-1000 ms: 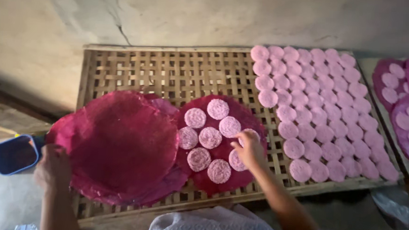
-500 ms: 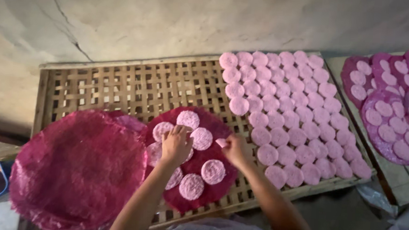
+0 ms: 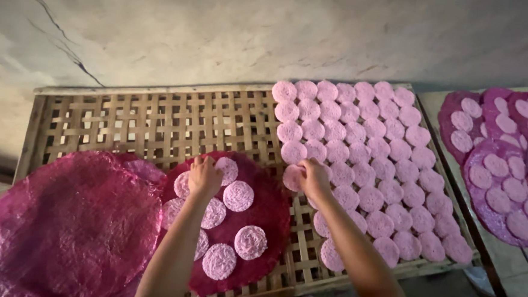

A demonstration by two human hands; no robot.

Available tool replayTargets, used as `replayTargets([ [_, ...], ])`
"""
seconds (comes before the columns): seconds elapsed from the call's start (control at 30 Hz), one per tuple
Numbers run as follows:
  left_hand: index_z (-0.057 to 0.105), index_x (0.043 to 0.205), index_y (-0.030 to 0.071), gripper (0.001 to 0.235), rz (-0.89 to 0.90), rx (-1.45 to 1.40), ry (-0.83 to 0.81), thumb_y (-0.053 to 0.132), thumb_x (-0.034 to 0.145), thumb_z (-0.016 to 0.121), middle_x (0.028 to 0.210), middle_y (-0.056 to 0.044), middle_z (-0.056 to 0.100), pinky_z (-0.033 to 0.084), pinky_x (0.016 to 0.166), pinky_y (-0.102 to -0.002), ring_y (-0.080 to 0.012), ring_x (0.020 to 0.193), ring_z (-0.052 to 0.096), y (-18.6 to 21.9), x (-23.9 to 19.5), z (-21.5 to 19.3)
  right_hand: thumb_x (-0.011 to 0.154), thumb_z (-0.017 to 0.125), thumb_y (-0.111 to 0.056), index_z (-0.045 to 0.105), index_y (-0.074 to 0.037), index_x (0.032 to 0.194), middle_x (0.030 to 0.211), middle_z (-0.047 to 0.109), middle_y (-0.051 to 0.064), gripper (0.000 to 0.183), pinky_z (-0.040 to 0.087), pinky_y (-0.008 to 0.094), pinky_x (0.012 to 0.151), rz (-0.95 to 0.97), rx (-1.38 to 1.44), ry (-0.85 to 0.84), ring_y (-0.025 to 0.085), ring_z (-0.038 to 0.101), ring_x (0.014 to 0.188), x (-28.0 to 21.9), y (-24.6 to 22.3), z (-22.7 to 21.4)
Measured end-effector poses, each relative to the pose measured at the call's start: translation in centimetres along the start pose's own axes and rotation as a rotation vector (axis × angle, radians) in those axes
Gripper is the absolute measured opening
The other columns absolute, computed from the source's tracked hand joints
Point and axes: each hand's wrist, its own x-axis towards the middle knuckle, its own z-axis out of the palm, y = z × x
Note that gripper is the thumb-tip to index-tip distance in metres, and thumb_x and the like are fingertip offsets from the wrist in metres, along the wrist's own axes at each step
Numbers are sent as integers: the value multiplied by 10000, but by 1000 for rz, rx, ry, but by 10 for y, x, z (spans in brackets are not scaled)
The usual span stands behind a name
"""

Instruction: The person is laying out small pink circular food items and circular mats containing multiple food items by hand onto a wooden lattice drying rack and arranging them into rows.

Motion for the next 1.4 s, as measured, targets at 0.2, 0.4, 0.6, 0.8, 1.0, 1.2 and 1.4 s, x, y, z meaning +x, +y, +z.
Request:
replayTargets([
  [0.2, 671, 1085, 73, 277, -6, -385, -106, 296, 920, 688, 914, -148, 759, 592, 646, -425, -290, 767, 733, 55, -22, -39, 747, 772, -147, 698, -40, 989, 927, 682, 178, 275, 506, 498, 766, -193, -223, 195, 408, 642, 874, 4, -24, -6],
  [0.4, 629, 1282, 82, 422, 413, -513, -274, 208, 888, 709, 1055, -98, 739, 596, 562, -245, -163, 738, 739, 144, -82, -58, 1028, 566, -439, 676, -10, 967, 875, 703, 132, 447, 612, 376, 837, 675, 1727, -315, 241, 680, 822, -52, -49, -3],
  [0.6, 586, 1311, 82, 521, 281, -82, -242, 270, 864, 777, 1292, -169, 616, 579, 865, -433, -315, 1098, 639, 104, -80, -58, 892, 583, -94, 614, -159, 1230, 1061, 676, -35, 346, 651, 403, 737, 847, 800, -293, 196, 731, 912, -98, -46, -10],
  [0.8, 592, 1219, 72, 504, 191, 46, -207, 227, 787, 800, 1213, -191, 606, 501, 967, -490, -405, 1160, 587, 43, -70, -30, 788, 705, -10, 682, -48, 1131, 1068, 719, 160, 345, 565, 465, 834, 34, 27, 210, 375, 685, 987, -93, -41, -12],
  [1.0, 644, 1031, 52, 242, 230, -147, -189, 161, 833, 729, 1015, -185, 680, 545, 835, -507, -401, 968, 669, 29, -63, -24, 843, 689, -32, 673, -74, 1137, 1033, 664, 157, 297, 523, 496, 827, 141, -3, 141, 399, 639, 984, -77, -54, -21],
  [1.2, 617, 1009, 54, 227, 63, -343, -451, 264, 933, 657, 765, -127, 670, 579, 608, -516, -387, 698, 705, 76, -91, -50, 918, 664, -163, 627, -57, 1239, 1198, 611, 153, 341, 487, 457, 975, -44, -131, 328, 329, 581, 1132, -95, -67, -18],
  [1.4, 639, 1052, 18, 397, 567, -592, -491, 255, 802, 837, 999, -169, 680, 563, 795, -447, -350, 913, 693, 110, -152, -58, 988, 530, -237, 616, 32, 1258, 1142, 723, 117, 390, 559, 338, 948, 1063, 1510, -65, 217, 693, 1050, -166, -68, 19],
])
